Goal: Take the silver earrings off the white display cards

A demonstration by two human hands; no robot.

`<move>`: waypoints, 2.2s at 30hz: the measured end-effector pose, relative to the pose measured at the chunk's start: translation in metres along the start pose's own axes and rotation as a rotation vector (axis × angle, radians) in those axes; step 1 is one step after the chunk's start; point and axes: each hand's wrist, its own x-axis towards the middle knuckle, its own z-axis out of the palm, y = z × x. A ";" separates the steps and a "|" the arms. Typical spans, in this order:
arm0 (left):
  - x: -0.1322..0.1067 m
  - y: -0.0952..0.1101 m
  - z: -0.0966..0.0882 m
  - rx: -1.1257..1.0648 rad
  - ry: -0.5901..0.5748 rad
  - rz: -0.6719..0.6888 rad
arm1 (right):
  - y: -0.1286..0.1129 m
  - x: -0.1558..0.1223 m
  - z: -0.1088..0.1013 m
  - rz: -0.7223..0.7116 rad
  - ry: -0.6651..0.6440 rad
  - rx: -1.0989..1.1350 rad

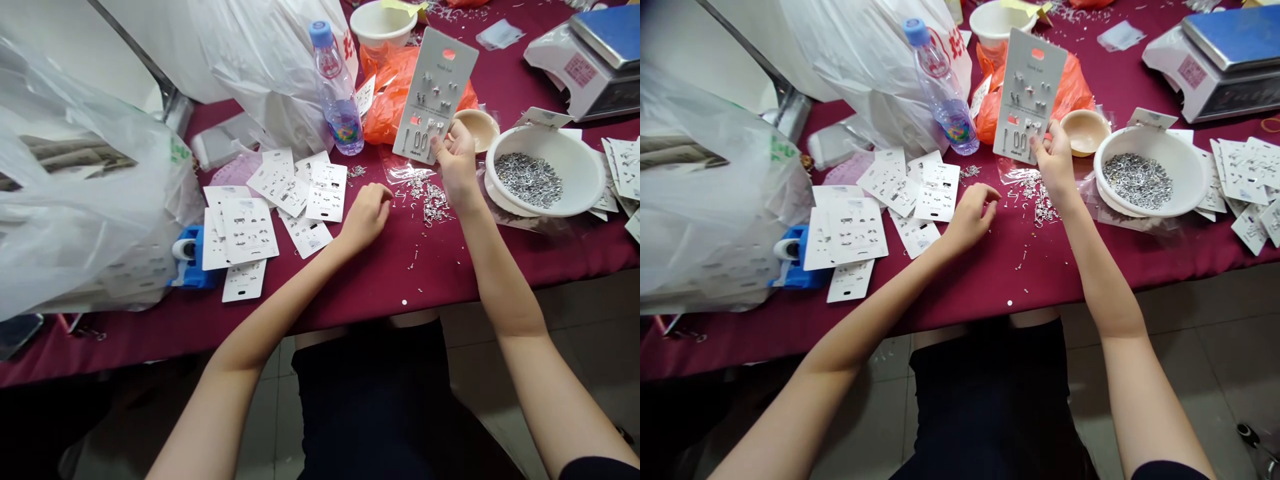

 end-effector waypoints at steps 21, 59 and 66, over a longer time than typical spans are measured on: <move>0.063 0.004 0.063 0.064 -0.254 0.006 | -0.045 -0.012 -0.004 0.285 0.080 0.337; 0.070 -0.001 0.014 -0.389 0.197 -0.212 | -0.041 -0.019 0.012 0.316 -0.136 0.379; 0.067 -0.003 0.019 -0.379 0.239 -0.250 | -0.040 -0.019 0.013 0.339 -0.137 0.383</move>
